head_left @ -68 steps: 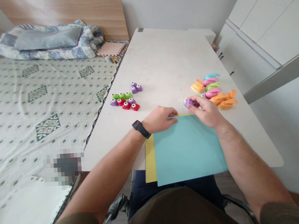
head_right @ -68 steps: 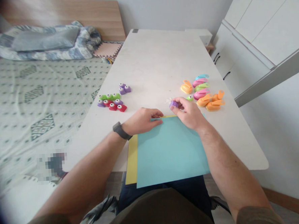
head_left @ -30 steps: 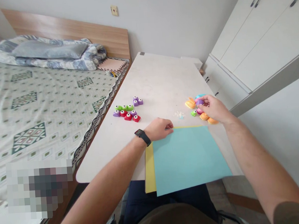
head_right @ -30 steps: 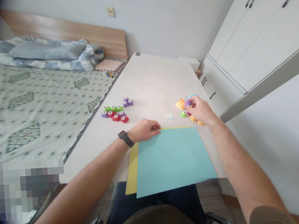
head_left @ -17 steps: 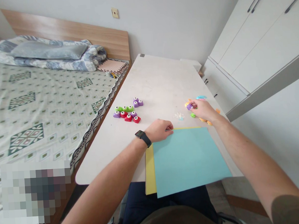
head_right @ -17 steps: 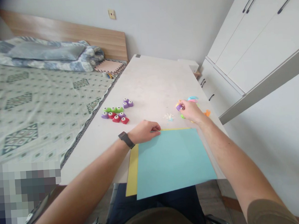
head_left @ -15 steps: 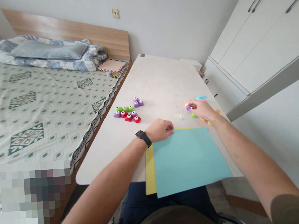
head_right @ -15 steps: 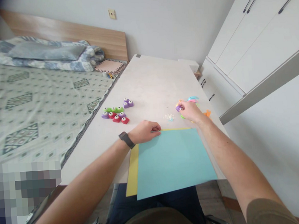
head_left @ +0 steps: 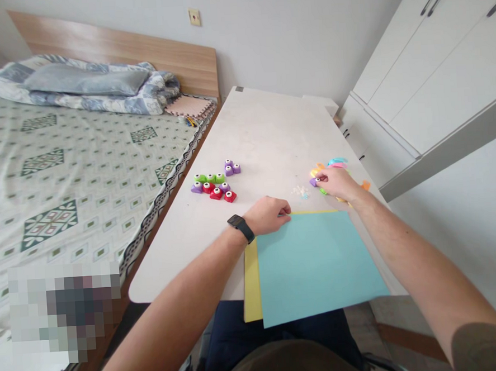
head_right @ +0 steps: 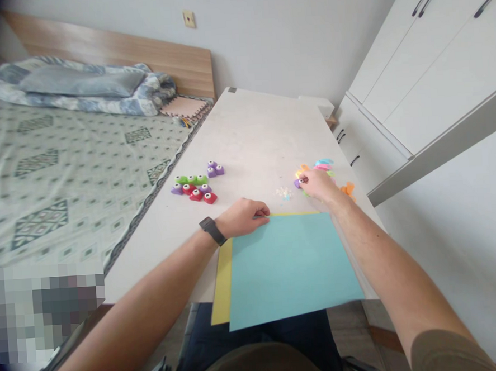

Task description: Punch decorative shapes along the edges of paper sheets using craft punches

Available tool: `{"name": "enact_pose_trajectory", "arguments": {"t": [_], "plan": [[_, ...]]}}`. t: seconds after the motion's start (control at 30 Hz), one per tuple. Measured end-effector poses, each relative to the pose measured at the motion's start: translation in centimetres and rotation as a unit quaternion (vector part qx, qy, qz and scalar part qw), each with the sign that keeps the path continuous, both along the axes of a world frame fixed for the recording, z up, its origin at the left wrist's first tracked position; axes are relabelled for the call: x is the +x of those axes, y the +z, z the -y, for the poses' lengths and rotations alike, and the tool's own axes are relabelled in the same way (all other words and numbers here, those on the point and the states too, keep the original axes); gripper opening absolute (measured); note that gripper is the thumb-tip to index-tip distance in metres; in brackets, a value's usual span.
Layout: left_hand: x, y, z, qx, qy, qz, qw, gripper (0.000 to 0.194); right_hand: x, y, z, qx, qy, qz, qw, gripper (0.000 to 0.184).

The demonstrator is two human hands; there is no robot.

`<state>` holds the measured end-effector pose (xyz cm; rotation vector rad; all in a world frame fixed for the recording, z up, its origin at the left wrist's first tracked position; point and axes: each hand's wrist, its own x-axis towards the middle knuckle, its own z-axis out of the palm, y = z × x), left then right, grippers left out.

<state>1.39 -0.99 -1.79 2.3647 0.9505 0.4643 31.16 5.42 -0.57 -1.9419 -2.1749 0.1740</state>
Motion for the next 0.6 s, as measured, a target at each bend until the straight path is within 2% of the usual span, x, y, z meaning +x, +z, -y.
{"name": "enact_pose_trajectory", "arguments": {"t": [0.3, 0.6], "plan": [[0.0, 0.0, 0.0, 0.001, -0.001, 0.003, 1.0, 0.019, 0.5, -0.2, -0.1, 0.007, -0.009, -0.019, 1.0, 0.012], [0.0, 0.0, 0.1, 0.003, 0.005, 0.002, 1.0, 0.018, -0.5, 1.7, 1.1, 0.009, -0.007, -0.045, 0.999, 0.009]]}}
